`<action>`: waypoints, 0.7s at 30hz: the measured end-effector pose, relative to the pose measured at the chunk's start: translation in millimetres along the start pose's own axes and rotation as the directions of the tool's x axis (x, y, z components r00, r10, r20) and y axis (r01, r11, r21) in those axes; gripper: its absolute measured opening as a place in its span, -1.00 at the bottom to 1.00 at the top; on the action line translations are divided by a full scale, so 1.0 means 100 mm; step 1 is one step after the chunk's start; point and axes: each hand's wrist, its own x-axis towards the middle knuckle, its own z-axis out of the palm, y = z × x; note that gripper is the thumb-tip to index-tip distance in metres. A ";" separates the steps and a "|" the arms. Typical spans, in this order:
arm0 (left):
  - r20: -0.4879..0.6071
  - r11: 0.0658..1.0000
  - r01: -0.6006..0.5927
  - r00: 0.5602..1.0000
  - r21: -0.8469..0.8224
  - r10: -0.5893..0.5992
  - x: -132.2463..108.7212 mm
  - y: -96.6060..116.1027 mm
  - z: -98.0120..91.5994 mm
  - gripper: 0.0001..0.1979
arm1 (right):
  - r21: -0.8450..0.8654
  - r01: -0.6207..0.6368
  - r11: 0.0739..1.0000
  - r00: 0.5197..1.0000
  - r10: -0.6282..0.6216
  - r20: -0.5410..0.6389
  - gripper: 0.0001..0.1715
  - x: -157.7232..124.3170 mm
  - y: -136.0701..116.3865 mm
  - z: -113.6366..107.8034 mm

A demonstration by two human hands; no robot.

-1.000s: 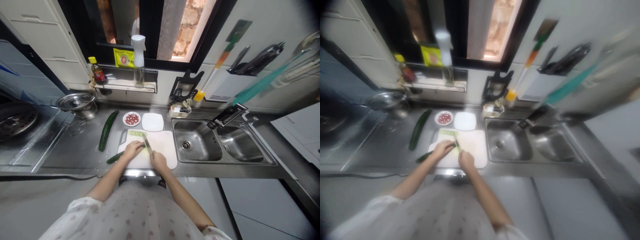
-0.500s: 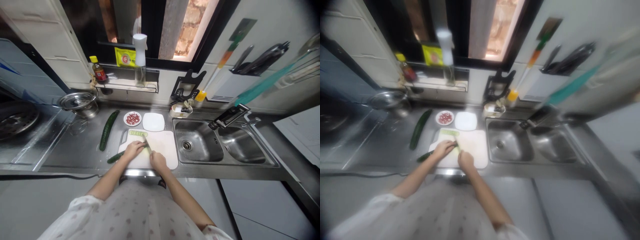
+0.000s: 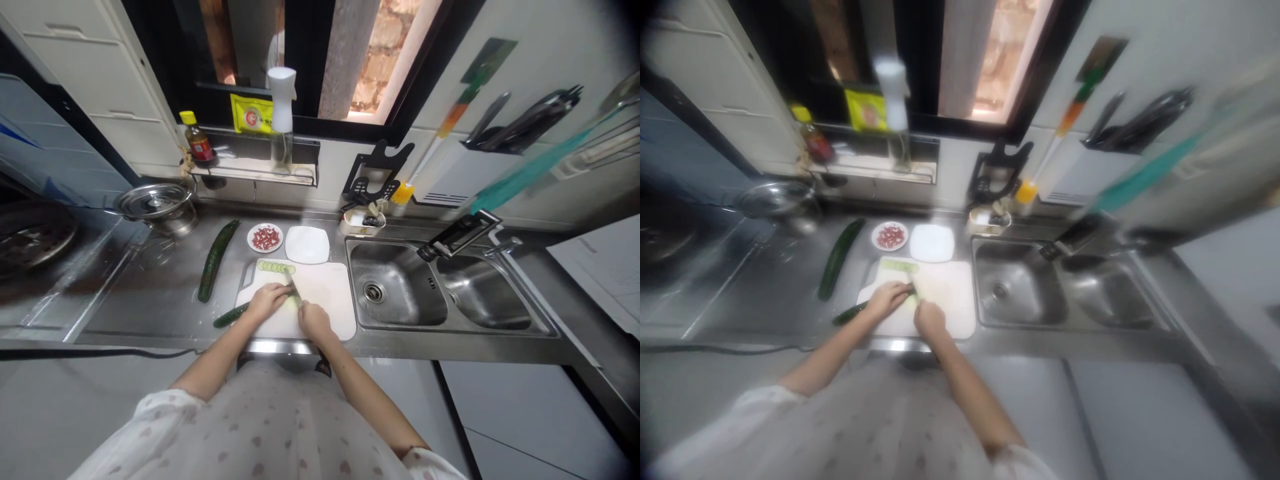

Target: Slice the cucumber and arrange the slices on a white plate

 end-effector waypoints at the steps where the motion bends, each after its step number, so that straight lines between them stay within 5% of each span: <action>1: -0.005 1.000 -0.005 1.000 -0.003 0.005 0.00 0.00 0.00 -0.69 | 0.005 0.006 1.000 1.000 -0.006 -0.003 -0.62 0.02 -0.01 -0.01; 9: -0.047 0.999 -0.034 0.998 -0.025 0.033 -0.02 -0.01 0.03 -0.71 | 0.033 0.041 0.999 0.998 -0.040 -0.038 -0.60 0.16 -0.03 -0.01; 21: -0.131 0.996 -0.091 0.988 -0.020 0.088 -0.02 -0.04 0.07 -0.74 | -0.023 0.005 1.000 1.000 -0.005 -0.006 -0.61 -0.02 -0.01 0.02</action>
